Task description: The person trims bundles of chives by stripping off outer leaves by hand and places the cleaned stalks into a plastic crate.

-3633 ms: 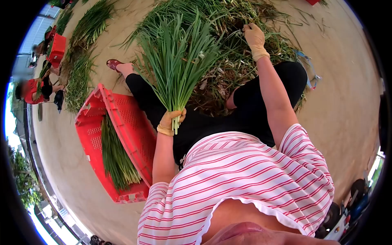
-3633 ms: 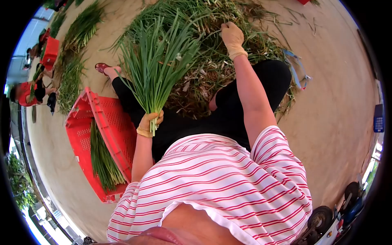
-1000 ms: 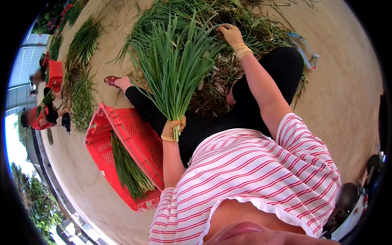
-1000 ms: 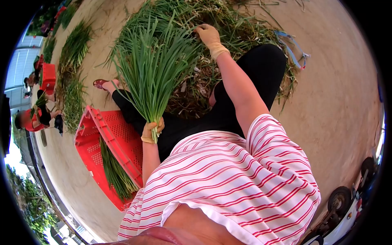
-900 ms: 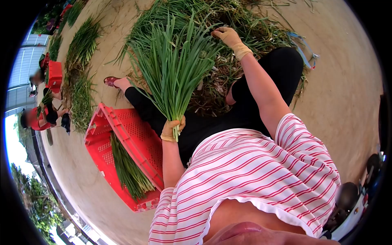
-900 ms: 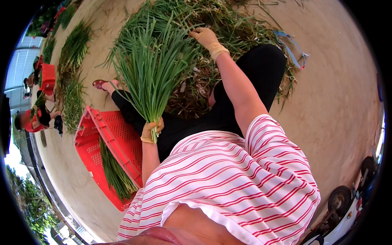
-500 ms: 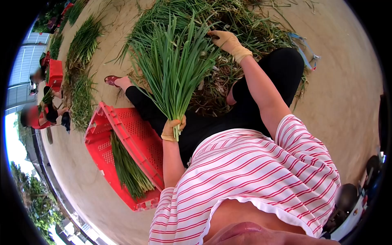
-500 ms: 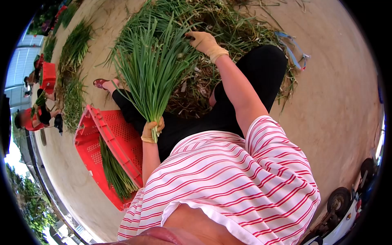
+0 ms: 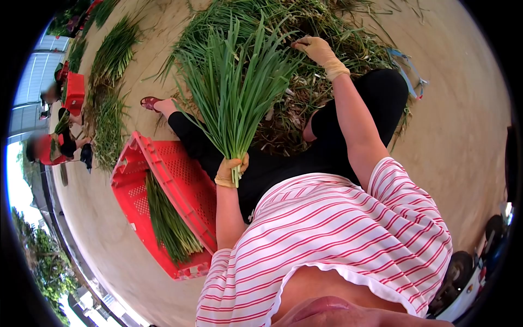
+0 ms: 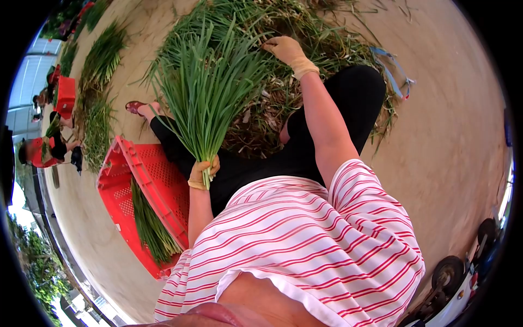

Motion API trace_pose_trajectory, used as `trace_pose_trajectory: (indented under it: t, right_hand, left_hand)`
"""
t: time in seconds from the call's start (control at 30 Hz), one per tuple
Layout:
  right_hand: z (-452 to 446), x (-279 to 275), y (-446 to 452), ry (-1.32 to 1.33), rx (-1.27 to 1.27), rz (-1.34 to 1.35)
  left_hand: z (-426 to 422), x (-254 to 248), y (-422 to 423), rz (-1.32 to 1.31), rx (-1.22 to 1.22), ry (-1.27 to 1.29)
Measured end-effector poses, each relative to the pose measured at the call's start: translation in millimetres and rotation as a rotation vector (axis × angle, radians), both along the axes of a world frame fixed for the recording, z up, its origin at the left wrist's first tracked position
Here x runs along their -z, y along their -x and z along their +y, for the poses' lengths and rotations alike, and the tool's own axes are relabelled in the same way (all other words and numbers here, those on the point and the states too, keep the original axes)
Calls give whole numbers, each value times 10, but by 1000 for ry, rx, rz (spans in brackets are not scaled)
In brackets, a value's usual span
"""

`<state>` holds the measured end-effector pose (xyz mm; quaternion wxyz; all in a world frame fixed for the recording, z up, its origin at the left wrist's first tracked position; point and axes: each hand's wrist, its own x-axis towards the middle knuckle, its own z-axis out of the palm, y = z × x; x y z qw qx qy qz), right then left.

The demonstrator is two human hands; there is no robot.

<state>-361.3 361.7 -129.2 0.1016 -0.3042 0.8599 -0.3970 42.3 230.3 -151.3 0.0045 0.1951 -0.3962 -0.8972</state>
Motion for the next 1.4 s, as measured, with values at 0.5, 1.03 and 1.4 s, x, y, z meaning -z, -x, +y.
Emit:
trace_pose_trajectory:
  t: [0.5,1.03,1.4]
  right_hand:
    - [-117,81,-202,-259,-356,-113]
    - [-151,277,-36,-241,-239,-433]
    - [-133,-100,-13,592,388,-113]
  left_hand:
    - [-18,55,-21,26,16,-12]
    - [-12,38,-6,4,42,37]
    - [97,-114,108,-118,32,59]
